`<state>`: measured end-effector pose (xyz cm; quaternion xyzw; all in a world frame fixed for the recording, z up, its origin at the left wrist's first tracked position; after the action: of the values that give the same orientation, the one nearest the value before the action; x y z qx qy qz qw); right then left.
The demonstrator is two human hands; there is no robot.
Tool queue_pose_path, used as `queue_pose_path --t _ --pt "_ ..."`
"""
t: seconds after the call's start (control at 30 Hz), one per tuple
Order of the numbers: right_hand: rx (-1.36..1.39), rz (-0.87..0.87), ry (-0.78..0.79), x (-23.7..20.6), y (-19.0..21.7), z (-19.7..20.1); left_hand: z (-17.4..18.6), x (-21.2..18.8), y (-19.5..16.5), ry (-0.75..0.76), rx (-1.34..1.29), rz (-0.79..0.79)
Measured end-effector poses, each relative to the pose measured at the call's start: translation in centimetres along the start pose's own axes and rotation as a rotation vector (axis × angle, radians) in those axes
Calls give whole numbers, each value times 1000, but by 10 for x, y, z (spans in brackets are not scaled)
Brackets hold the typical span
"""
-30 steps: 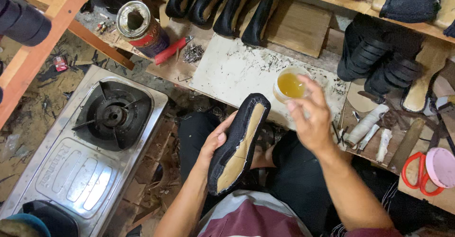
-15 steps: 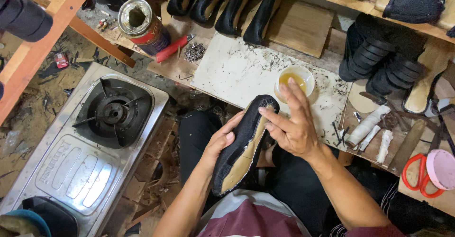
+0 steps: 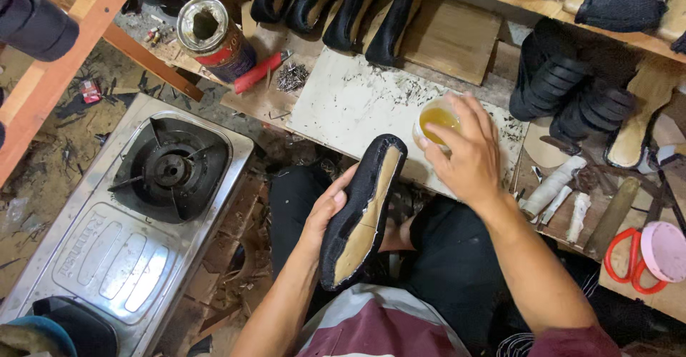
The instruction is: The person sits and applies a yellow liquid to the soles of black shoes using their fingers. They repeatedly dip their fingers into a small container and spread the liquid along the edges and surface of the sole, then place the shoe on a nearby shelf. The process is repeated for multiple shoes.
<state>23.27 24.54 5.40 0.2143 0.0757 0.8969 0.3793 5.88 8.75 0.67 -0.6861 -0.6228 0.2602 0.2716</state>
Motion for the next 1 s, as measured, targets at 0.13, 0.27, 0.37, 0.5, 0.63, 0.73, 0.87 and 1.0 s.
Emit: queue_pose_path --t 0.13,0.27,0.37,0.5,0.63,0.73,0.87,1.0 --pt "-103 -51 159 20 -19 -12 -4 -1 -7 36 88 -43" --pt "-64 -98 180 15 -26 -10 -4 -7 -13 39 127 -86" --pt "60 -187 96 -2 -29 -2 1 -8 -11 29 52 -65" --pt "525 -134 -68 -29 3 8 3 -5 -7 20 38 -52" --pt "785 94 -157 -45 55 19 -6 2 -3 72 33 -35" --pt "792 140 -123 -38 69 20 -13 1 -4 98 102 -40" --pt "718 214 -72 -28 76 21 -16 -1 -7 95 158 -43" --pt "475 344 -115 -31 88 26 -13 -3 -8 86 161 -51"
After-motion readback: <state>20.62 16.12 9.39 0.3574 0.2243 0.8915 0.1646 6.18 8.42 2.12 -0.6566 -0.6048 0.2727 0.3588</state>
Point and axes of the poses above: each hand's wrist, its own x-axis towards the middle knuckle, its own z-axis out of the back of the hand, y = z × x, the point moved 8 cm from there along x, towards the middle knuckle, and after that the axes turned 6 degrees about y, right-handed, at the moved point
